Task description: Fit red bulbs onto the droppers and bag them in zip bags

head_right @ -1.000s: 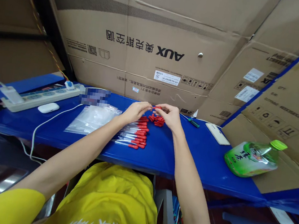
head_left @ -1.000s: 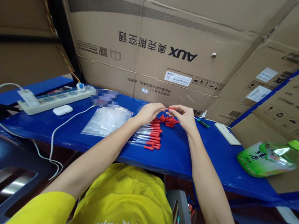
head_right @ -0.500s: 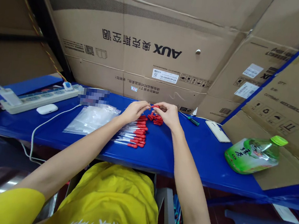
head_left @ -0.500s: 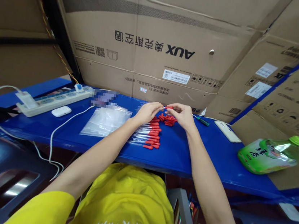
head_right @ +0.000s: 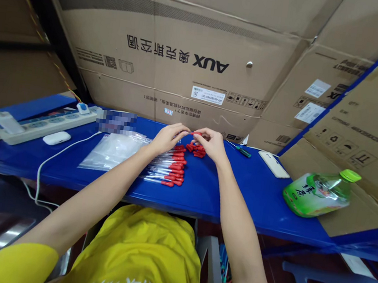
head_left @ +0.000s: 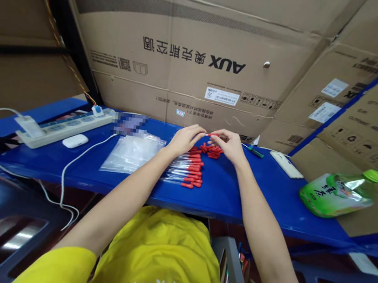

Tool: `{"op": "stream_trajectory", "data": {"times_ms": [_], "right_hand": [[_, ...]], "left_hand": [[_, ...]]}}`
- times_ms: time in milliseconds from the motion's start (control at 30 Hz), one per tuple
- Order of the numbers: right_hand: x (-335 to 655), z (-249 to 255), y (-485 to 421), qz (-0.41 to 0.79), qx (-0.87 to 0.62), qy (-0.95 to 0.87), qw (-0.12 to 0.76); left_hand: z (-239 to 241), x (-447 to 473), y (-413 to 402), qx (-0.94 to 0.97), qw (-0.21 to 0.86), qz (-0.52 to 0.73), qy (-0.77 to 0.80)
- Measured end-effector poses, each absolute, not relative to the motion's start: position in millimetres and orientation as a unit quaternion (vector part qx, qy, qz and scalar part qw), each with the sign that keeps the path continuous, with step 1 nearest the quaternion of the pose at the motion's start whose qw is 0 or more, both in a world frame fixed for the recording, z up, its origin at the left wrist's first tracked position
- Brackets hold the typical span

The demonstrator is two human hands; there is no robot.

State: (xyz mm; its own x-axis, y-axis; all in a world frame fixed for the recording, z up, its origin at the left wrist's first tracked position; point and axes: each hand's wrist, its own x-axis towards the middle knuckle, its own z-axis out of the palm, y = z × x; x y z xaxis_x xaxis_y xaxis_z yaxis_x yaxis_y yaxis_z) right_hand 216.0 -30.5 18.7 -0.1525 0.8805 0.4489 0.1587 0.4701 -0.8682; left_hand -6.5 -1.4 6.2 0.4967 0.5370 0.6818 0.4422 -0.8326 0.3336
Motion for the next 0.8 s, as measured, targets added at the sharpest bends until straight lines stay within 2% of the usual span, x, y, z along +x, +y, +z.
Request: {"op": "stream_trajectory", "data": {"times_ms": [800], "right_hand": [[213.0, 17.4, -31.5, 0.364, -0.387, -0.655, 0.538]], "left_hand": [[9.0, -5.3, -1.0, 0.878, 0.059, 0.401, 0.255]]}}
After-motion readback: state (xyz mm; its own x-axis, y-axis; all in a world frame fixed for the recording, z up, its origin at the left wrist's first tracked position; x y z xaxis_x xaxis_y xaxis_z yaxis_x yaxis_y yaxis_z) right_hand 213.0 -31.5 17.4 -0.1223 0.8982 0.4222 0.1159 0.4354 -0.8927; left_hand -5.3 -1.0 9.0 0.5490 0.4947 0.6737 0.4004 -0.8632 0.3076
